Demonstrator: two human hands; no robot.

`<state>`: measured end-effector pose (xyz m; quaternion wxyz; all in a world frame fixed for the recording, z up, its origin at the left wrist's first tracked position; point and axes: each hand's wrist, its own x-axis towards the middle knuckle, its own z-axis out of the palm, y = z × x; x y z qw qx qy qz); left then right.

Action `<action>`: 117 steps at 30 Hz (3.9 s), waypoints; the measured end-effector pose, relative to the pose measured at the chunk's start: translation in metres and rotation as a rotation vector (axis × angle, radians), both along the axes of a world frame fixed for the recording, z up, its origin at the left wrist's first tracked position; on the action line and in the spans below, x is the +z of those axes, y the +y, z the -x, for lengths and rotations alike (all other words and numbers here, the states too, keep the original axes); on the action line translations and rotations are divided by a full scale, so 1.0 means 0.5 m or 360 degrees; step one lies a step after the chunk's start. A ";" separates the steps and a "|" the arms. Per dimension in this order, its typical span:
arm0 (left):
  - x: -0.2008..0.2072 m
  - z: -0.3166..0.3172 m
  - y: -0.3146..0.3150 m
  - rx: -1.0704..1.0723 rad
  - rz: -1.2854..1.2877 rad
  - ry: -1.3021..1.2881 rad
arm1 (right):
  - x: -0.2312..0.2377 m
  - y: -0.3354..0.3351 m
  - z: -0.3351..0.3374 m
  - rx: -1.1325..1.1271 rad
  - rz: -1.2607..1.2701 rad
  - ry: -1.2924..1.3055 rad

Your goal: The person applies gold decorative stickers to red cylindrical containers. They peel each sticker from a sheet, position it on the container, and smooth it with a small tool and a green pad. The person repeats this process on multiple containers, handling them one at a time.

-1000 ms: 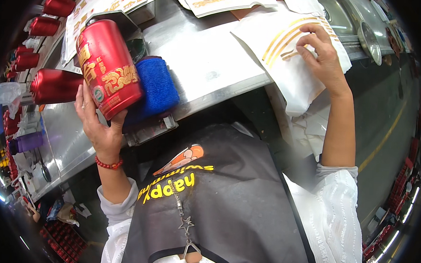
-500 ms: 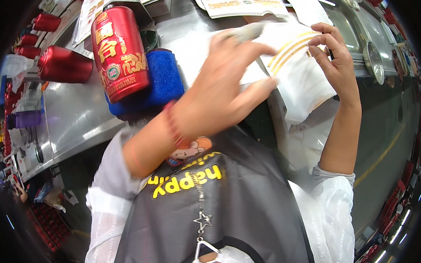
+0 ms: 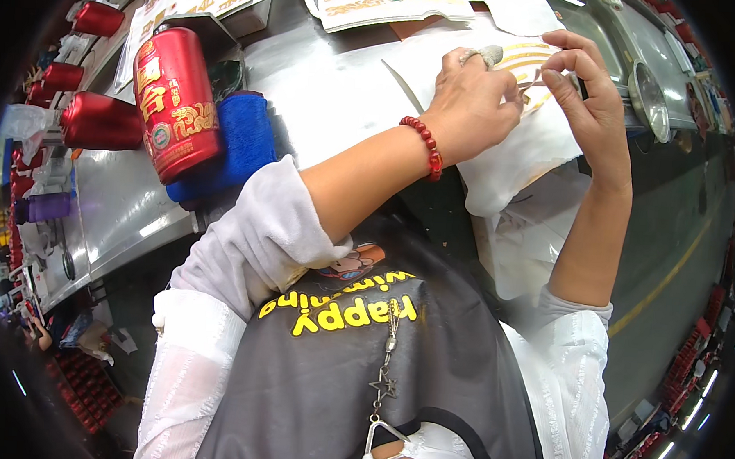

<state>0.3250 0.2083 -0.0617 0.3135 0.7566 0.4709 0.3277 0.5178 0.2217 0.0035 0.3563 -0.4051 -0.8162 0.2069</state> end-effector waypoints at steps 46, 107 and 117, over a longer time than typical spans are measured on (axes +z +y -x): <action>0.190 0.581 -0.313 0.0645 -0.0471 0.0054 | 0.054 -0.106 0.528 0.1026 0.0677 0.0127; 0.050 0.623 -0.309 0.1006 -0.0294 -0.0537 | 0.051 -0.140 0.635 0.0514 -0.0017 -0.0148; 0.045 0.625 -0.304 0.1062 -0.0351 -0.0471 | 0.055 -0.144 0.642 0.0497 0.0057 -0.0149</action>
